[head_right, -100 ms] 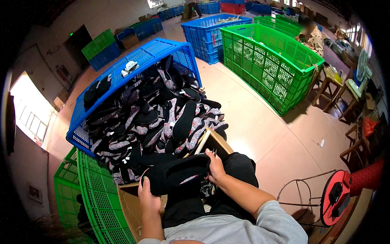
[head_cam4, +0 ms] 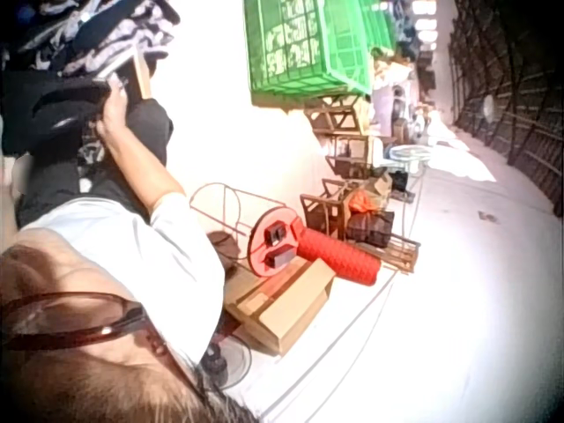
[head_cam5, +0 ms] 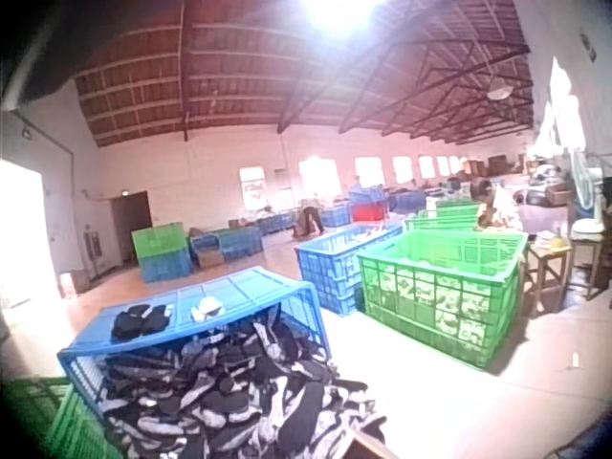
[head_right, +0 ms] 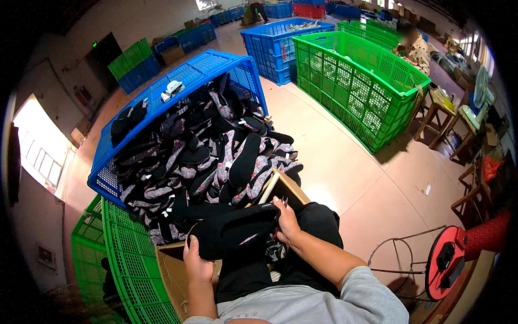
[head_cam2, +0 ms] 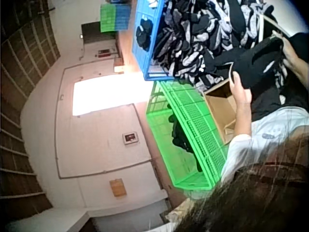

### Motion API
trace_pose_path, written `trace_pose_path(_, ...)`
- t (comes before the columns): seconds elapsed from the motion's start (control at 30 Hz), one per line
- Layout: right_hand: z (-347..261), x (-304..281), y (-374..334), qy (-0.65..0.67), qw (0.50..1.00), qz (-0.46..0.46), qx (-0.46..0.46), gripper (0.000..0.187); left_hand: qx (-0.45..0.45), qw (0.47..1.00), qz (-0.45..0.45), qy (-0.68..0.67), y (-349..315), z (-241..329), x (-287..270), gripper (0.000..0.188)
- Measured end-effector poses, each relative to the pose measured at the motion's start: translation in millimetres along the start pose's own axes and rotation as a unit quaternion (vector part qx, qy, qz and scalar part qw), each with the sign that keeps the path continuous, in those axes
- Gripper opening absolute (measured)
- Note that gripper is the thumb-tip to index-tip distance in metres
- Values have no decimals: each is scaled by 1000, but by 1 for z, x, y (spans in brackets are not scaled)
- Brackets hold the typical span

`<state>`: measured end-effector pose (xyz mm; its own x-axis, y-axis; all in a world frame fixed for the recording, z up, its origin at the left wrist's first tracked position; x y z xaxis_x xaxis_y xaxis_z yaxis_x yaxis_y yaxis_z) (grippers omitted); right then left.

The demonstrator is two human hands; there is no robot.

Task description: The person sits on the floor and assembles slippers by hand. They pick up a black slipper sole and a patterned fabric upper, align the edges, and press them together to attach the upper to the sole. The person handles the slippers one at a time, inspecting the fit and pressing the seams.

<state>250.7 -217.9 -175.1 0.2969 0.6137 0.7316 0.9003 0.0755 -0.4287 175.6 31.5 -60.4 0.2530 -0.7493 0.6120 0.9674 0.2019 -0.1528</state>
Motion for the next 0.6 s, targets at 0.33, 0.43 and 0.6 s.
trace_pose_path(0.33,13,-13,6,-7,1000,26,2,26,24,997,4,70,10,4,-9,44)
trace_pose_path(0.43,17,-10,7,-14,1000,18,1,24,114,969,67,210,11,18,-23,42)
trace_pose_path(0.6,11,-11,9,-80,995,29,-44,22,306,747,125,577,-6,52,4,49)
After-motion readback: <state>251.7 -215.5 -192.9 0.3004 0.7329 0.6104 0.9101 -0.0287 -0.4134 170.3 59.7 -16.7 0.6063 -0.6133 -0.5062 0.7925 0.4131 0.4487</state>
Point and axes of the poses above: each hand's wrist, its own y-axis towards the middle knuckle, its own x-axis out of the palm, z = x × y, the point moved 10 cm from there along y, towards the middle knuckle, and after that the axes turned 1 degree about -y, right-handed, at the moved point
